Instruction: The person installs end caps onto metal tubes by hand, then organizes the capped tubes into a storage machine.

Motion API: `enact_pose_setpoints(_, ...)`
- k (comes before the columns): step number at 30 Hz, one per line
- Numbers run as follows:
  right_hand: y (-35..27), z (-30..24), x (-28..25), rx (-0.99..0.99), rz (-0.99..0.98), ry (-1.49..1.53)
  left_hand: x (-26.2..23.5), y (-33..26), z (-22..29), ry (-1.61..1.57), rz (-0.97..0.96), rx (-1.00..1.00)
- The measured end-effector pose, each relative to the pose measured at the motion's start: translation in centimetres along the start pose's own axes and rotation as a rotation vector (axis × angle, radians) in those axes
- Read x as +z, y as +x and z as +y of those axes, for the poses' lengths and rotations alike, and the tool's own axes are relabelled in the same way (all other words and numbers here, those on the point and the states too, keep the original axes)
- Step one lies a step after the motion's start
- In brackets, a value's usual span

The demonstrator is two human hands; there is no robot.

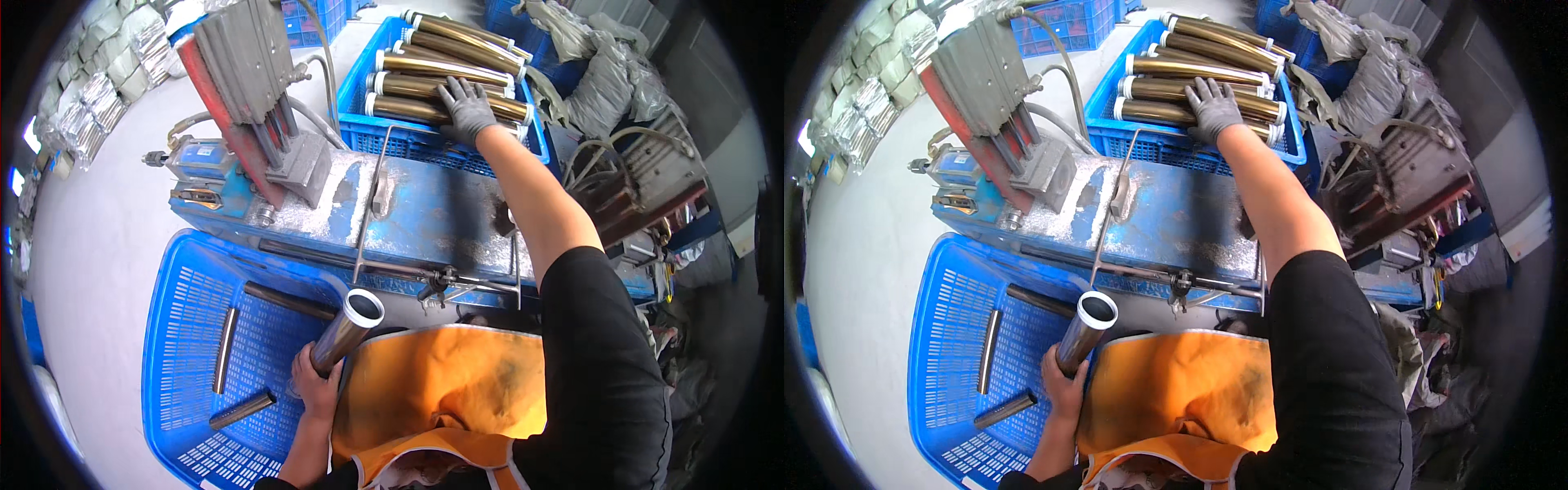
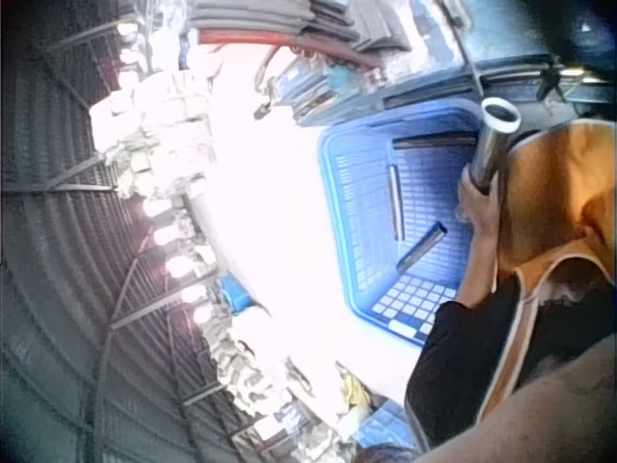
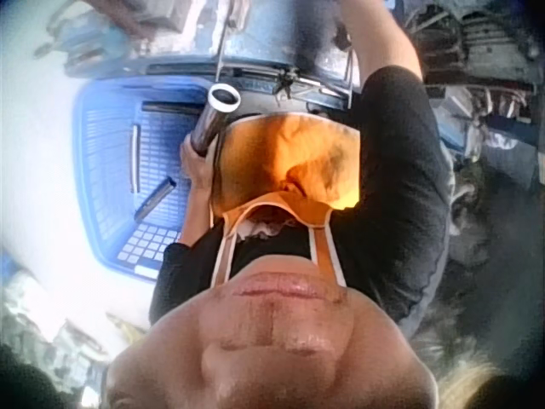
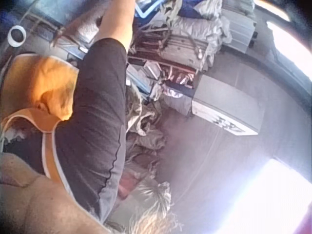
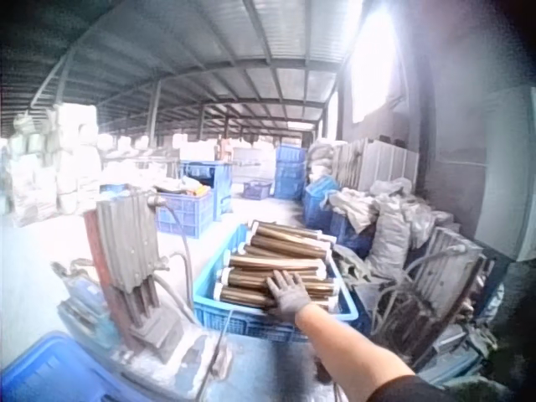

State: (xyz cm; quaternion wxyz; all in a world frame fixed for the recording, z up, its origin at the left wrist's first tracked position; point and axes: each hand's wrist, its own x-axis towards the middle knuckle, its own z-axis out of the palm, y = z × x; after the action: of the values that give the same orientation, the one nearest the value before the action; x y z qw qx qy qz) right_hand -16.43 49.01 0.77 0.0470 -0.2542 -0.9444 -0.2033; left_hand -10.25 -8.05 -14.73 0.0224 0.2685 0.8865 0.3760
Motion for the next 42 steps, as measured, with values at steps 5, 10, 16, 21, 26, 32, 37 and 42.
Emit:
enact_pose_setpoints(5,-8.3,-2.4,-2.5,-0.07,0.164,0.272,-0.1,0.1,0.1,-0.028,0.002,0.004)
enact_pose_setpoints(10,-25.2,-2.8,-10.5,-0.241,0.323,0.474,-0.9,1.2,1.8,0.065,-0.017,0.168)
enact_pose_setpoints(16,-45.8,3.1,-8.3,0.356,0.268,0.82,-3.6,6.5,9.6,0.142,0.002,0.554)
enact_pose_setpoints(21,-62.4,10.1,2.9,0.657,-0.174,0.599,-3.1,11.2,18.5,0.157,-0.018,0.862)
enact_pose_setpoints(26,-82.5,15.2,17.6,0.22,-1.038,0.245,4.7,16.8,24.7,0.118,-0.003,1.009)
enact_pose_setpoints(32,-79.2,10.9,18.4,0.265,-1.03,0.381,9.8,21.4,26.2,0.383,-0.013,0.901)
enact_pose_setpoints(37,-74.5,8.9,12.1,0.59,-0.968,0.611,11.0,23.2,25.9,0.467,-0.095,0.825)
enact_pose_setpoints(42,-73.2,7.5,10.5,0.676,-1.002,0.568,10.0,20.7,23.6,0.329,0.045,0.861)
